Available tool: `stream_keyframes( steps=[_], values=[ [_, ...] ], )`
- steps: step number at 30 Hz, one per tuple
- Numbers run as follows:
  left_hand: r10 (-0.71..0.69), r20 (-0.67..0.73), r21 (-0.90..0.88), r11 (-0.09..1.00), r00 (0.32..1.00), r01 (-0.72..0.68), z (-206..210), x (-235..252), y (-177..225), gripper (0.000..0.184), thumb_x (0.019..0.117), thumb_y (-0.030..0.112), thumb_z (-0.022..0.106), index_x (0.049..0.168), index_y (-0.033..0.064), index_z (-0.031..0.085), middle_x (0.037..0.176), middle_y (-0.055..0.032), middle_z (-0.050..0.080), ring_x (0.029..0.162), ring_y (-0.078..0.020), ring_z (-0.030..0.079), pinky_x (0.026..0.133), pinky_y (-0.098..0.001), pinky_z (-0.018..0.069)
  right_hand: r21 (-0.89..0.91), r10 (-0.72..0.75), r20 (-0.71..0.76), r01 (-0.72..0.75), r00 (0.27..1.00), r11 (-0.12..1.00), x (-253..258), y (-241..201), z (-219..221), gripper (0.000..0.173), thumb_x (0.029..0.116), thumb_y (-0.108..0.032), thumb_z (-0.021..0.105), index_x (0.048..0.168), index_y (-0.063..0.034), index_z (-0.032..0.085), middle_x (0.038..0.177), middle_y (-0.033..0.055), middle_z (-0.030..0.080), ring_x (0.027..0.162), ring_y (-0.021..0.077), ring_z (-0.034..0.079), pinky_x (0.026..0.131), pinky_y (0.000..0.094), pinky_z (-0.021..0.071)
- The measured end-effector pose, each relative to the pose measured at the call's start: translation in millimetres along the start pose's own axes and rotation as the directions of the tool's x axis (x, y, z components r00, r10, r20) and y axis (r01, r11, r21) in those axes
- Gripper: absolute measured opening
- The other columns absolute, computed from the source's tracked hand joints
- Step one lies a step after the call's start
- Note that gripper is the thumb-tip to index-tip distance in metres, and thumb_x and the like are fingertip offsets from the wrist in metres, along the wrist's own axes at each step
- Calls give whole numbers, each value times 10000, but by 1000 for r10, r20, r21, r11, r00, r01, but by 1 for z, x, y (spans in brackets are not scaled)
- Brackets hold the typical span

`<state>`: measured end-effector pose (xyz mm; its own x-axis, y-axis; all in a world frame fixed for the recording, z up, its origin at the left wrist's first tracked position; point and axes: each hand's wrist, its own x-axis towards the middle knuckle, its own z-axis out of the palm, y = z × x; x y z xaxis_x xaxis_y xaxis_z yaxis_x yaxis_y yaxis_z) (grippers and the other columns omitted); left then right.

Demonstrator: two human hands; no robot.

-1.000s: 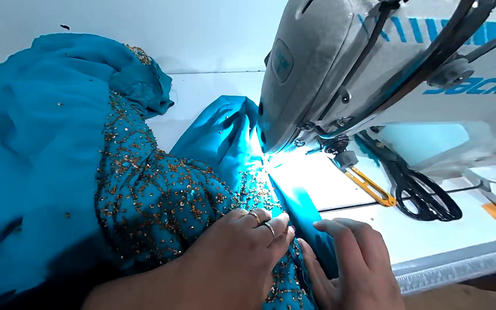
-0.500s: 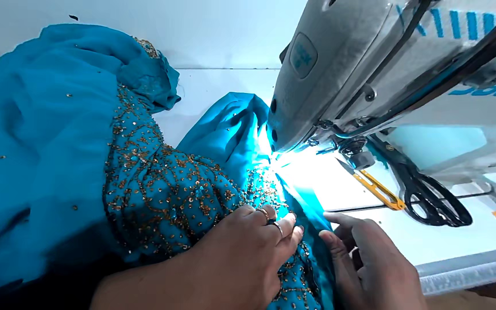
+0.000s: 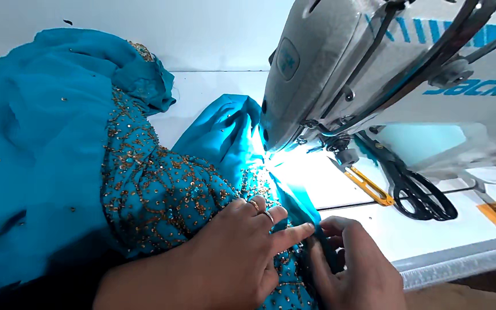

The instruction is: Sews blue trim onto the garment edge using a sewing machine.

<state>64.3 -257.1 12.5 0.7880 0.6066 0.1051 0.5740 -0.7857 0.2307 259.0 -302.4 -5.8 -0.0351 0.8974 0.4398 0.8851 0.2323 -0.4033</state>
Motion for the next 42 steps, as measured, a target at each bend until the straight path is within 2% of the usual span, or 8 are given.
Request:
stream_keyframes(
  steps=[4,7,11,15,19,26,35,42],
  values=[
    [1,-1,3,1000,1000,-1,1,-1,-1,629,915,262,518,1542,238,472,1385,-114,608,1170,-342,602,849,-490,498,-107,-108,-99,98,989,989,-4,2,-7,121,881,-29,596,928,34,688,797,158,657,667,200,644,586,252,534],
    [9,6,21,1000,1000,-9,1,-1,-1,568,919,269,522,1483,203,540,1402,-109,609,1166,-343,615,843,-488,509,-93,-139,-83,131,987,987,-5,5,-13,128,893,-36,580,928,27,687,754,142,649,666,201,622,605,251,512],
    [3,29,16,1000,1000,-3,0,0,-1,559,934,272,495,1492,251,530,1393,-123,602,1134,-346,615,823,-478,502,60,-58,47,56,997,997,-3,3,-17,252,942,-214,688,1021,25,677,882,167,687,765,198,668,623,258,536],
    [6,5,21,1000,1000,-6,1,0,-1,626,911,264,518,1535,275,477,1374,-120,619,1123,-341,622,813,-478,502,-70,-64,-28,62,998,996,-1,1,-1,251,855,-148,710,1020,36,666,874,172,667,729,246,652,611,308,537],
    [24,-36,40,999,999,-22,4,-1,-2,655,908,271,516,1558,294,437,1323,-111,637,1067,-323,629,788,-452,503,-234,-179,-86,155,980,960,3,-1,2,277,806,-139,722,1020,31,676,878,207,655,719,340,635,597,396,508],
    [20,-53,26,999,998,-18,3,-2,-2,587,908,269,517,1494,246,531,1343,-122,632,1089,-331,632,782,-460,505,-143,-184,-138,164,973,976,-6,1,-6,95,914,-26,628,947,13,708,773,147,643,711,212,629,682,232,526],
    [16,-19,37,999,1000,-15,2,-1,-2,595,916,273,513,1511,251,516,1370,-125,620,1108,-333,619,797,-452,496,-139,-216,-96,202,972,969,-15,11,-8,115,931,-25,593,965,-1,700,806,162,658,747,211,642,704,217,521],
    [9,24,23,1000,1000,-10,1,-1,-1,581,929,271,503,1509,242,515,1409,-131,597,1161,-348,604,832,-468,490,82,-211,-96,219,973,972,-15,18,-7,126,908,-78,598,938,-33,711,870,122,639,808,104,590,747,112,468]
  ],
)
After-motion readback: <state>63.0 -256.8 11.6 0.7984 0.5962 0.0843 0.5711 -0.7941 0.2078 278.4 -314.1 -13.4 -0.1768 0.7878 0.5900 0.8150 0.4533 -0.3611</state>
